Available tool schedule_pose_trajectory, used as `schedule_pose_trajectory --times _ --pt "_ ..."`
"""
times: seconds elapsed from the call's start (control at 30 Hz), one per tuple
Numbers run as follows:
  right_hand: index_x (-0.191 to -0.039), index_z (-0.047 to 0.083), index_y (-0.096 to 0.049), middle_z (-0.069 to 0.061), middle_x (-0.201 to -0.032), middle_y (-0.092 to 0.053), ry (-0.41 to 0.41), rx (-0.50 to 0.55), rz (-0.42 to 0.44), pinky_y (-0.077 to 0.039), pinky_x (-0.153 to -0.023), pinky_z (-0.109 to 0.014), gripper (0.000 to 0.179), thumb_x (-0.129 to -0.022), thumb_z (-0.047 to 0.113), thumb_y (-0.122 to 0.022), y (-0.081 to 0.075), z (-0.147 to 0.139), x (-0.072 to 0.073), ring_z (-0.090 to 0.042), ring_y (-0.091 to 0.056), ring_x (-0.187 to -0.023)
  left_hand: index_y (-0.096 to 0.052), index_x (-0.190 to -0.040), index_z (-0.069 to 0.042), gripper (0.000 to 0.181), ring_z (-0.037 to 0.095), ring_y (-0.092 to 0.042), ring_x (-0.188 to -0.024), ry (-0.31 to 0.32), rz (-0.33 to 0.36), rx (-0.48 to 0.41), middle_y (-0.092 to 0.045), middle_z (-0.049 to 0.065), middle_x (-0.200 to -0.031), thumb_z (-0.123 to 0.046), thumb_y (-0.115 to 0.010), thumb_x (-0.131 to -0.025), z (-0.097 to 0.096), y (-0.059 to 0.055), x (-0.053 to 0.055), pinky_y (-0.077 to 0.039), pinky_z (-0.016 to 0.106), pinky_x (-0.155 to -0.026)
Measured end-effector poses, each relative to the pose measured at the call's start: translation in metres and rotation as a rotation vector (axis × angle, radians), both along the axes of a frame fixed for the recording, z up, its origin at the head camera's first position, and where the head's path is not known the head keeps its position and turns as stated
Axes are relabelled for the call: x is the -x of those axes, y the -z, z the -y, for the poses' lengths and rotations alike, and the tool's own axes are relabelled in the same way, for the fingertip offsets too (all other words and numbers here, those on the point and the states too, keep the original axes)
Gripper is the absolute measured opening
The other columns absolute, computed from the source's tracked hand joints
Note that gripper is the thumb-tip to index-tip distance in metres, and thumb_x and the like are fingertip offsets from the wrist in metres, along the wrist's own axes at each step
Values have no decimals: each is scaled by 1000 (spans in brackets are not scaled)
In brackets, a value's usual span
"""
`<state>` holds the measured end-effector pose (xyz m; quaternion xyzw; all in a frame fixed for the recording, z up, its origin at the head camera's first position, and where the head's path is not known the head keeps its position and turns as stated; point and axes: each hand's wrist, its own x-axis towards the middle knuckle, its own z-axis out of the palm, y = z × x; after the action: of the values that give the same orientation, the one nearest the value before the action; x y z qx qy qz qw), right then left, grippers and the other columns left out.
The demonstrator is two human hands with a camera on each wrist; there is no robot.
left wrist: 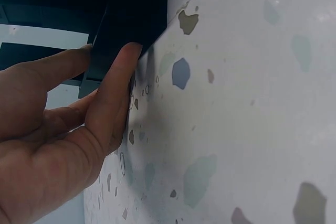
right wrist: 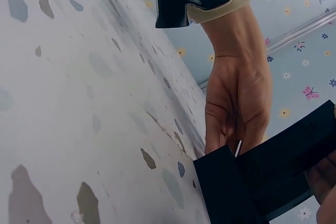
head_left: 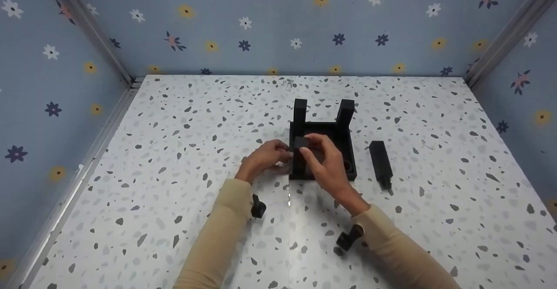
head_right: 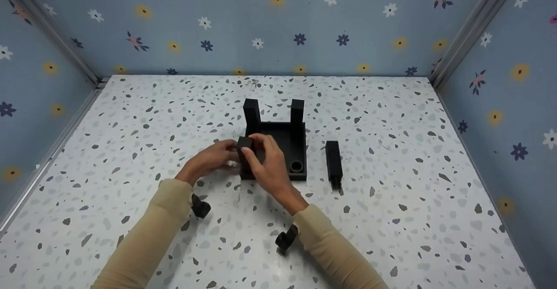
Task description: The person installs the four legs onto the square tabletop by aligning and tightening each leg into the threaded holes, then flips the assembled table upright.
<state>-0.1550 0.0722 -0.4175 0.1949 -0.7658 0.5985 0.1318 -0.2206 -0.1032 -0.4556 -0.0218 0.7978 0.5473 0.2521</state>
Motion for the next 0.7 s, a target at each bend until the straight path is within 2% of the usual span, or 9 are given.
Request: schedule_pose_trajectory --times 0.27,0.43,0.7 --pt "-120 -6 -55 -18 -114 -60 -12 10 54 -54 -92 -33 32 -92 7 -63 -4 -2 -2 -24 -63 -103 -59 -117 -7 27 22 -59 -103 10 -2 11 -63 9 -110 -18 -62 -92 0 -1 0 -52 33 -90" --pt "-123 -1 -57 -14 -116 -61 -7 -22 51 -53 -91 -32 32 -92 8 -62 -5 -8 -2 -20 -62 -103 -59 -116 -7 27 22 -59 -102 6 0 8 -64 8 -108 -19 -63 -91 0 -1 0 -51 32 -89" --pt "-124 -5 -55 -21 -114 -60 38 -21 59 -52 -88 -25 32 -94 8 -59 -10 -27 2 -22 -61 -101 -57 -115 -2 24 22 -62 -100 -12 17 -71 -64 12 -107 -13 -60 -93 -1 0 0 -55 30 -83"
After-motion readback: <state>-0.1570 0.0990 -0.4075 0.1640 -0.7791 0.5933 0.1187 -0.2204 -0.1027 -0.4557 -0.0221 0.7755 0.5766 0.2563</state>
